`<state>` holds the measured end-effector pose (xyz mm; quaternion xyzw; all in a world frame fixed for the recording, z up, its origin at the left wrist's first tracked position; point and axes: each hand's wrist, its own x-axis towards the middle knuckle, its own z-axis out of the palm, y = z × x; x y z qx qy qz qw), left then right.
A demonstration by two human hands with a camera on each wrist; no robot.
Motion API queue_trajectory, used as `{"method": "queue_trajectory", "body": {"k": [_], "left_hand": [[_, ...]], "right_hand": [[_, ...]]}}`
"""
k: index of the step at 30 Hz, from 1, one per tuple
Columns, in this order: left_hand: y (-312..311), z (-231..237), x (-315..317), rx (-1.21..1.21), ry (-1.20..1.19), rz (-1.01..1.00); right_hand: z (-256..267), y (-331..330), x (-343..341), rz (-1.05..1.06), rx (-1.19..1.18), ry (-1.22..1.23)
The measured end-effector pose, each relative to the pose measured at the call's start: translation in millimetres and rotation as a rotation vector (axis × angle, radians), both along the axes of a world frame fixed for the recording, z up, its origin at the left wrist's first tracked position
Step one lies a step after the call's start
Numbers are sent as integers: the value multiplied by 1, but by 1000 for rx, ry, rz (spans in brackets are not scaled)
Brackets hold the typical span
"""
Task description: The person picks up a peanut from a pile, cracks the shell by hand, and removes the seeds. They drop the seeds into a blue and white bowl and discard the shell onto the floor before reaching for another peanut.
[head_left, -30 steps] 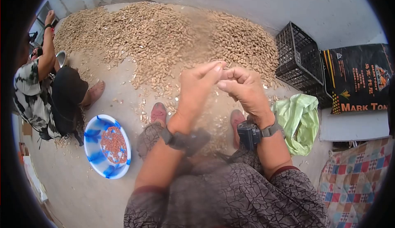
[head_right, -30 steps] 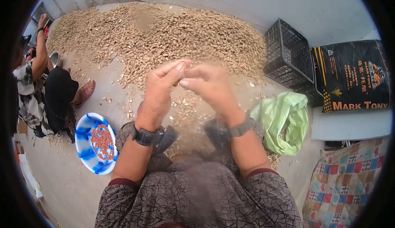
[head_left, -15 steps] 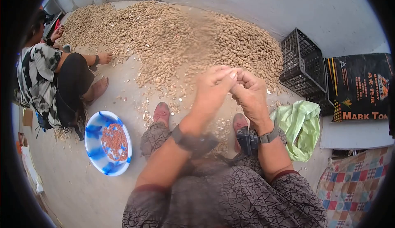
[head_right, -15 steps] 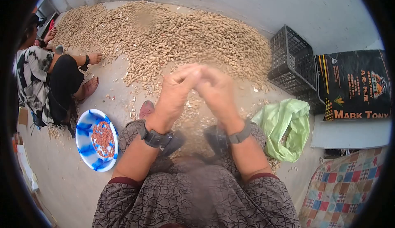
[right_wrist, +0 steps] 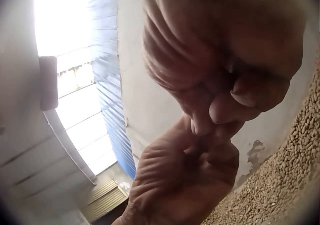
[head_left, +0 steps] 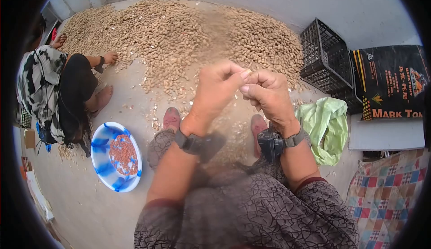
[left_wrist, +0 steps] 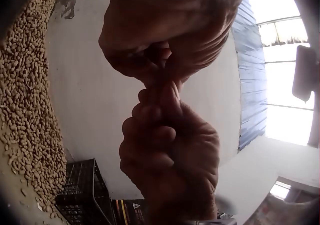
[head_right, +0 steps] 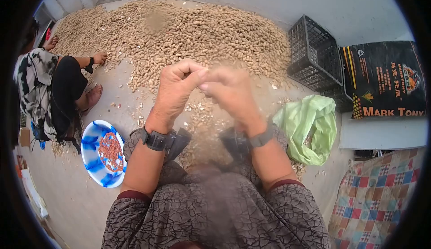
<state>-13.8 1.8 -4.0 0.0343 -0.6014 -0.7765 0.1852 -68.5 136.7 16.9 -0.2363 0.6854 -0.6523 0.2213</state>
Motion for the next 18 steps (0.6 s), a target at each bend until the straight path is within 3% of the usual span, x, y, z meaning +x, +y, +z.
{"method": "queue_trajectory", "body": {"k": [4,18], "left_hand": [[3,-2,1,-65,9,4],[9,-5,5,294,53,-42]], "right_hand": [[2,4,-1,30,-1,-105],[0,3,-3,111,-100,-265]]}}
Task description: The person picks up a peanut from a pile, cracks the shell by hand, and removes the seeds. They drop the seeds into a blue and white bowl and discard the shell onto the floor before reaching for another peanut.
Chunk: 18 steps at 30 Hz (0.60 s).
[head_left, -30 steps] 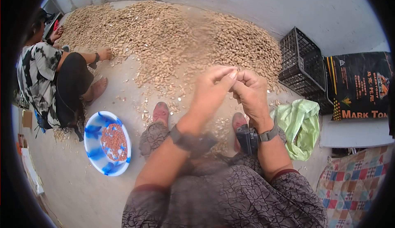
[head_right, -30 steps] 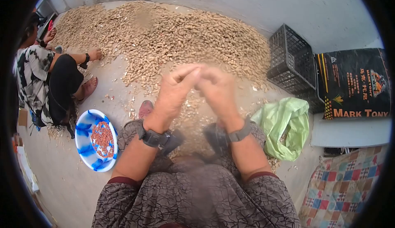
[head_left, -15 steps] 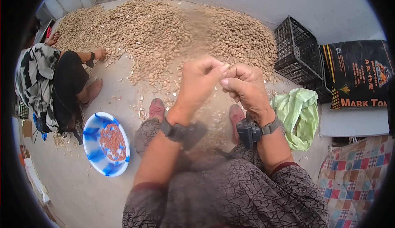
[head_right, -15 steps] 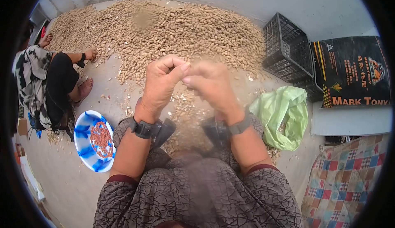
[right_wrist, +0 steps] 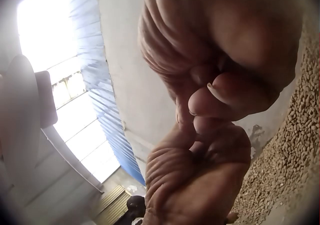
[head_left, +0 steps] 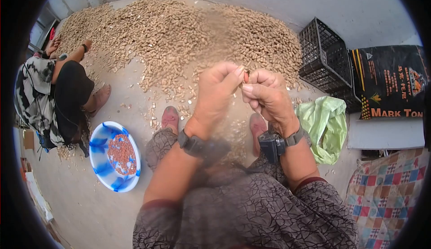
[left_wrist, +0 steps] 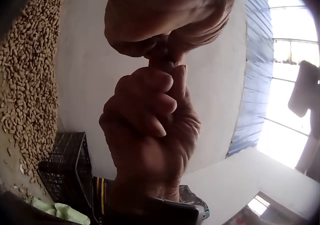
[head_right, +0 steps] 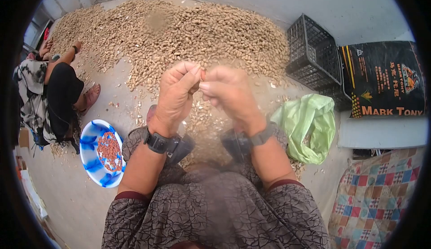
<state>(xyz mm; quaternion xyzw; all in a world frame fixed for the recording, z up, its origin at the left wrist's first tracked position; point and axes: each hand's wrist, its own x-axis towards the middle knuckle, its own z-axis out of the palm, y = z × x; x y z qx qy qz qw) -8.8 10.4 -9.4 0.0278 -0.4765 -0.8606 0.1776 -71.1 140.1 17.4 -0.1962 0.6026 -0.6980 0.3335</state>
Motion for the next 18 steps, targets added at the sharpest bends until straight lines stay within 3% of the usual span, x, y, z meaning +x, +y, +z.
{"method": "queue_trajectory", "body": {"k": [8,10,12,16,18], "left_hand": [[4,9,3,2,-50,31],[-2,11,2,-29,-80,4],[-10,8,-1,-341,-163,-8],[-20,18,3,-335,-198,-89],[-22,16,2,-221,-200,-170]], "right_hand": [[-2,-2,3,-3,-8,-44],[-3,-4,5,-28,12,66],[-2,-6,6,-29,22,55],[2,1,4,54,-22,36],[5,4,3,66,-33,0]]}}
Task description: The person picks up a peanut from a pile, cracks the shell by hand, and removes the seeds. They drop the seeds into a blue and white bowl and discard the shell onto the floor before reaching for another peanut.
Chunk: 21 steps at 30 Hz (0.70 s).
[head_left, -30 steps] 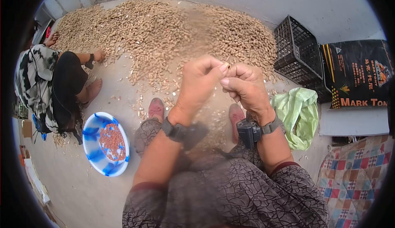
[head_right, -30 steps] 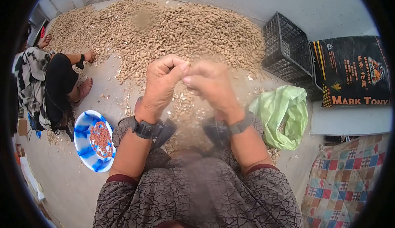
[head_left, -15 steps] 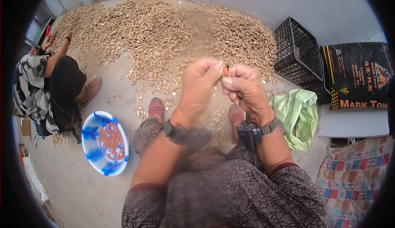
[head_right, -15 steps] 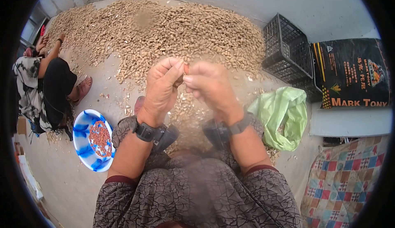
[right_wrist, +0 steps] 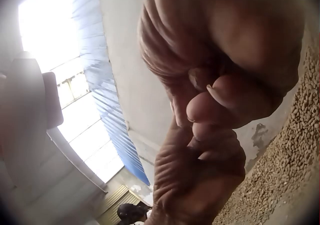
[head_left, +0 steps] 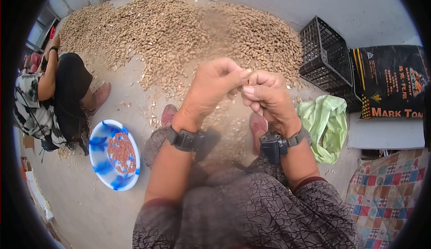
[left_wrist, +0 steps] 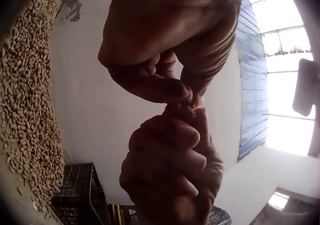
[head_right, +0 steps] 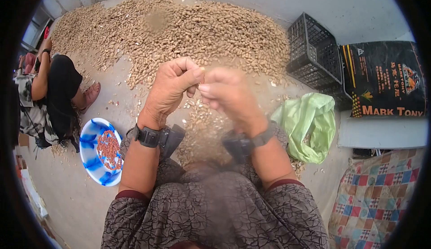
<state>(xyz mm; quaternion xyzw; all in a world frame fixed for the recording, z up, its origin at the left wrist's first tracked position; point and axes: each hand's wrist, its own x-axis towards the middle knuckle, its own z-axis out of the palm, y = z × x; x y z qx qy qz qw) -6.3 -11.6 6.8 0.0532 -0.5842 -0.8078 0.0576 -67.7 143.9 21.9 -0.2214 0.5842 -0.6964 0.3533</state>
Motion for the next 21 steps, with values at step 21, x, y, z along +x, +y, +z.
{"method": "queue_trajectory", "body": {"k": [21], "left_hand": [[2,0,4,-234,113,65]], "right_hand": [[-7,-3,-2,-107,82,62]]}}
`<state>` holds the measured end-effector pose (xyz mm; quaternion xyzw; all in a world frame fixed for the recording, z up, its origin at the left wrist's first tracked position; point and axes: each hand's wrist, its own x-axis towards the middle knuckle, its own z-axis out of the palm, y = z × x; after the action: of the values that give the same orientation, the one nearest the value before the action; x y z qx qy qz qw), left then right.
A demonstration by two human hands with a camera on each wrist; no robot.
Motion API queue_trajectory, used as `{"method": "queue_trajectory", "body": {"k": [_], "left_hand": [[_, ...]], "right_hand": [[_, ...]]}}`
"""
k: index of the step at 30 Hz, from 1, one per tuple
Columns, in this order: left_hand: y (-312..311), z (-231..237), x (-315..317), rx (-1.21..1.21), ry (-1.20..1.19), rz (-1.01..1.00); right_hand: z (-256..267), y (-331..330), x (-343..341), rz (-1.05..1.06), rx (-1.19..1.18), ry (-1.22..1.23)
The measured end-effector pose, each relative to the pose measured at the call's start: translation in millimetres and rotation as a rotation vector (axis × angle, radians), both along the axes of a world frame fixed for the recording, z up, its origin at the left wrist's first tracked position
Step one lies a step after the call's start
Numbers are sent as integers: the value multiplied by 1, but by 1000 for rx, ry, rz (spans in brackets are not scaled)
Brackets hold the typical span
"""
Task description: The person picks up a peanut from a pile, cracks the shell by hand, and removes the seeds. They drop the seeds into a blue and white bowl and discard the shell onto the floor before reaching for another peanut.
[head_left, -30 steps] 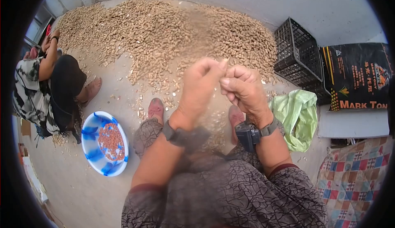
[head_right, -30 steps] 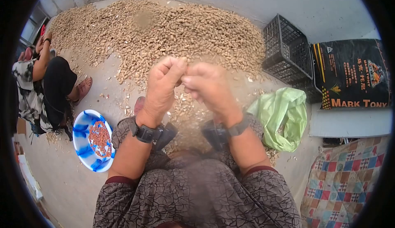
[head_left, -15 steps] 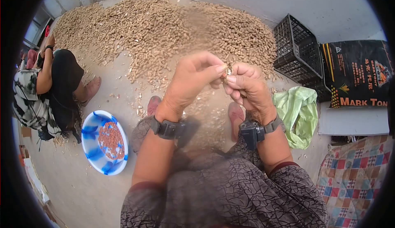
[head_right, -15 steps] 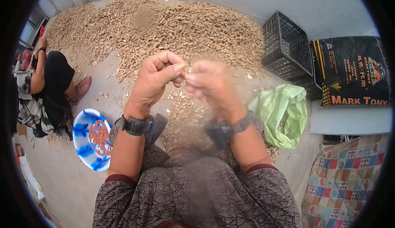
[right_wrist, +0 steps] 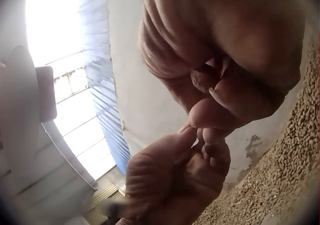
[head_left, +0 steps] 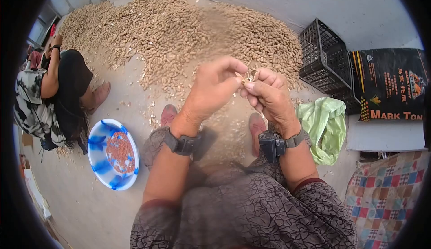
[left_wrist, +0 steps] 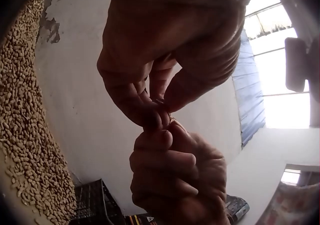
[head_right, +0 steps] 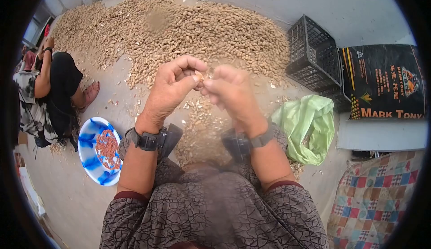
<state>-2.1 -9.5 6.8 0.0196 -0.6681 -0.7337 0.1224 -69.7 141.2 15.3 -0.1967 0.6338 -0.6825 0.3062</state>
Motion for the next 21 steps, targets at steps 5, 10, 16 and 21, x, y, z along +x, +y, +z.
{"method": "queue_trajectory", "body": {"k": [5,10,16,21], "left_hand": [[7,-4,-2,222,-23,12],[4,-6,-2,162,-27,-12],[2,2,0,147,-20,-54],[2,1,0,180,24,-84]], "right_hand": [[5,-4,3,-32,-23,-39],[4,-3,2,-33,-17,-27],[3,-1,-1,-37,-24,-114],[6,-1,0,-24,-95,-153]]}}
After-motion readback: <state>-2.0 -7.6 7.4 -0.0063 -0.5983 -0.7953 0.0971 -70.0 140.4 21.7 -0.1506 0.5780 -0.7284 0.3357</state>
